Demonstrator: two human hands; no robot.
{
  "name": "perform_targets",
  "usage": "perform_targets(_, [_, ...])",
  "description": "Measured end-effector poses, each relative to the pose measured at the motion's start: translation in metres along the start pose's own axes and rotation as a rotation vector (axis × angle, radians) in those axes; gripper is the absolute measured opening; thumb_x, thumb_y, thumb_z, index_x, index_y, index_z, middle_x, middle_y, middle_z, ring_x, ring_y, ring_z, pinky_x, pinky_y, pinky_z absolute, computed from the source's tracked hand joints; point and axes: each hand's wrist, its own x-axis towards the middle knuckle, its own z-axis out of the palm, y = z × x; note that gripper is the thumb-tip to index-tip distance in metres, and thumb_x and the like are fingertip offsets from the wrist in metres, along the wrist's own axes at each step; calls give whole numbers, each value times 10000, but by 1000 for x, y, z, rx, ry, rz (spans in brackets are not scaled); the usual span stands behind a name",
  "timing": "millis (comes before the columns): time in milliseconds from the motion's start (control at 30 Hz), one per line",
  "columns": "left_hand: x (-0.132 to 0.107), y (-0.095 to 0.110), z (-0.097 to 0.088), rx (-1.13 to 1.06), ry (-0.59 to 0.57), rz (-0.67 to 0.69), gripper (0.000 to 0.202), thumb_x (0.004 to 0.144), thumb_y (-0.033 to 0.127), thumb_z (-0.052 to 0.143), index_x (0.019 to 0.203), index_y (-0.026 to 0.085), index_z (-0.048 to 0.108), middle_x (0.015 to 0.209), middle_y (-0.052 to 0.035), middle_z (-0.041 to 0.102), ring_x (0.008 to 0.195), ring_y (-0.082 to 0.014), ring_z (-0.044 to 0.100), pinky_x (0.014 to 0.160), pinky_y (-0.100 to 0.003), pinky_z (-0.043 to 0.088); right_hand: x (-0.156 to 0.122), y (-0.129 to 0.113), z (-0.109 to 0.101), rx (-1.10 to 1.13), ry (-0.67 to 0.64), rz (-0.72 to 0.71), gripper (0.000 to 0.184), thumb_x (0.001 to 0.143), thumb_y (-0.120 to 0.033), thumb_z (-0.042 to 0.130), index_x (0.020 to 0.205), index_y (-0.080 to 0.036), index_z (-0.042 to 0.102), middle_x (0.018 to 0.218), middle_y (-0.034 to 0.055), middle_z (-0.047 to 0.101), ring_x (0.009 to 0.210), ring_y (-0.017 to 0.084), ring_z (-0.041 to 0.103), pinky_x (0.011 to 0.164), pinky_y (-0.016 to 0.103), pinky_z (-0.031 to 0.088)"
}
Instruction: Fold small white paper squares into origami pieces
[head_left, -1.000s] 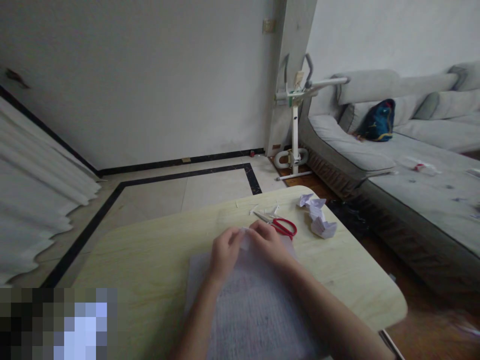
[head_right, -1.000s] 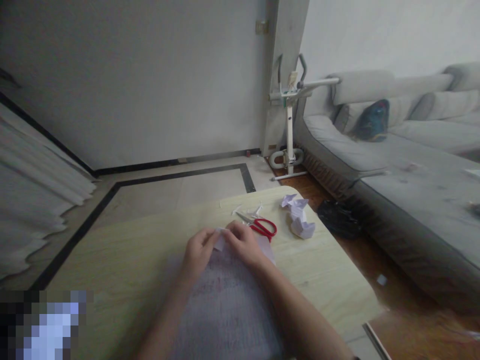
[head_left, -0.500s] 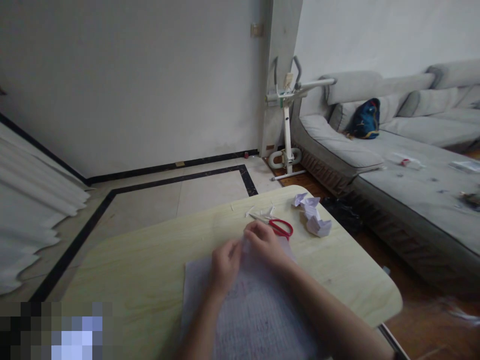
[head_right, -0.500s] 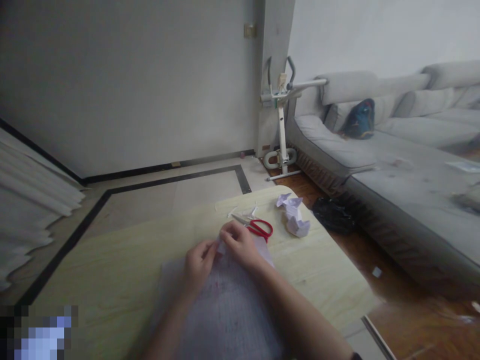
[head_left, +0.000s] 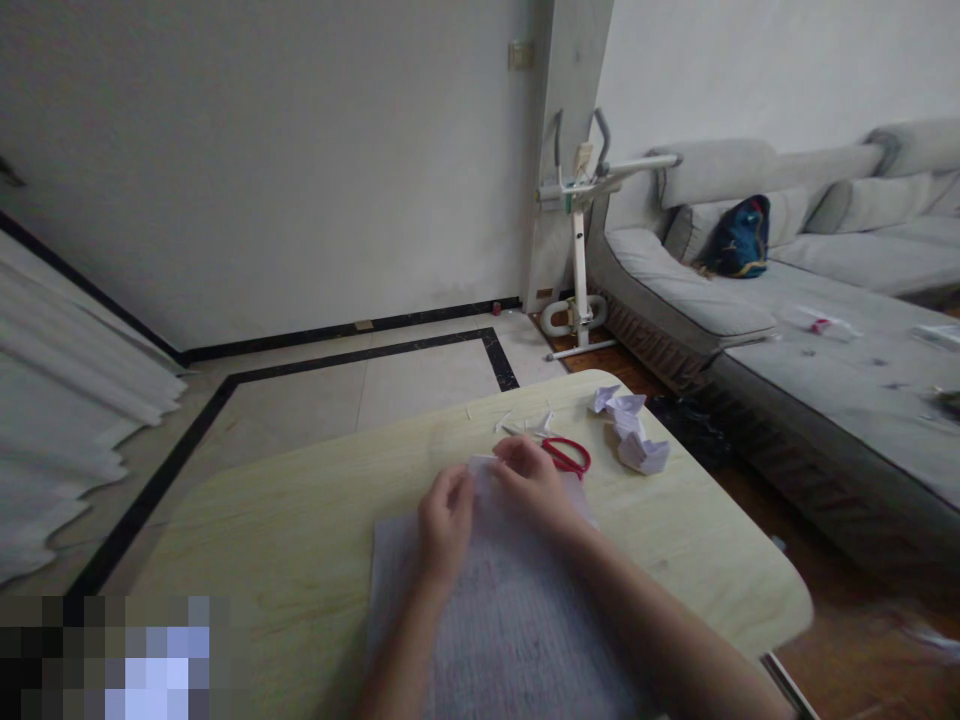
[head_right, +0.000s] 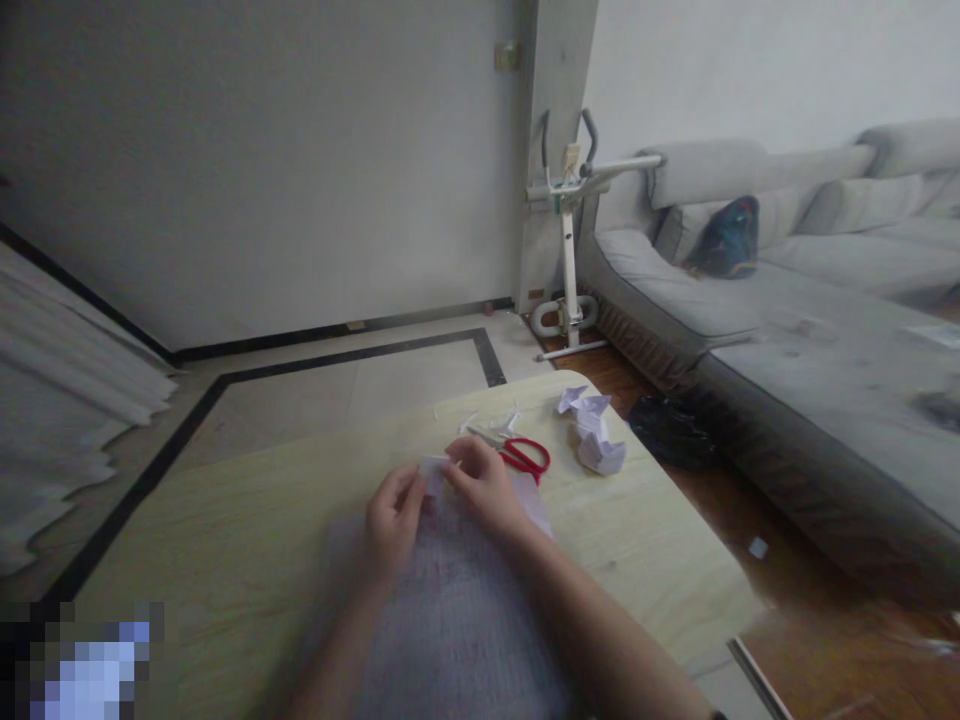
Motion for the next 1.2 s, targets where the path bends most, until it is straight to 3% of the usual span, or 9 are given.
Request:
perform_targets(133, [1, -3, -2, 15, -34, 44, 253, 874, 360, 534, 947, 150, 655, 864, -61, 704, 778, -181, 669, 714, -257, 528, -1, 1, 0, -106, -25, -31, 84, 791, -225, 598, 858, -187, 633, 732, 5, 620, 604, 128, 528, 537, 231, 416])
perform_targets(233, [1, 0, -3, 73, 14, 77, 230, 869, 326, 538, 941, 157, 677, 885, -64, 719, 845, -190, 667, 773, -264, 515, -5, -3, -1, -218, -67, -67, 138, 808, -218, 583, 911, -196, 671, 736, 14, 646, 588, 130, 533, 532, 240, 417])
perform_targets(400, [2, 7, 2, 31, 16, 24, 242, 881, 308, 513, 909, 149, 693, 836, -60, 732, 772, -169, 679, 716, -237, 523, -9, -8, -3, -315, -41, -173, 213, 851, -274, 571, 1022, -199, 673, 775, 33, 638, 558, 125, 506, 528, 255, 428])
perform_targets(667, [1, 8, 5, 52, 36, 39, 261, 896, 264, 476, 967, 142, 696, 891, -85, 741, 812, -184, 687, 736, -253, 537, -6, -8, -5, -396, -52, -348, 96, 841, -204, 586, 900, -183, 658, 867, 50, 606, 577, 118, 511, 535, 267, 444])
perform_targets(967, [1, 11, 1, 288, 7, 129, 211, 847, 193, 496, 887, 160, 700, 804, -61, 727, 720, -165, 657, 671, -238, 495, -7, -8, -4, -433, -15, -371, 59, 820, -155, 564, 796, -195, 599, 786, 31, 569, 618, 144, 504, 561, 281, 422])
perform_targets(1200, [2, 10, 2, 299, -2, 151, 220, 860, 216, 486, 843, 145, 694, 727, -54, 712, 654, -152, 647, 628, -217, 472, -9, -9, -1, -437, -21, -342, 76, 833, -168, 544, 769, -203, 562, 750, 25, 547, 618, 150, 482, 569, 280, 406])
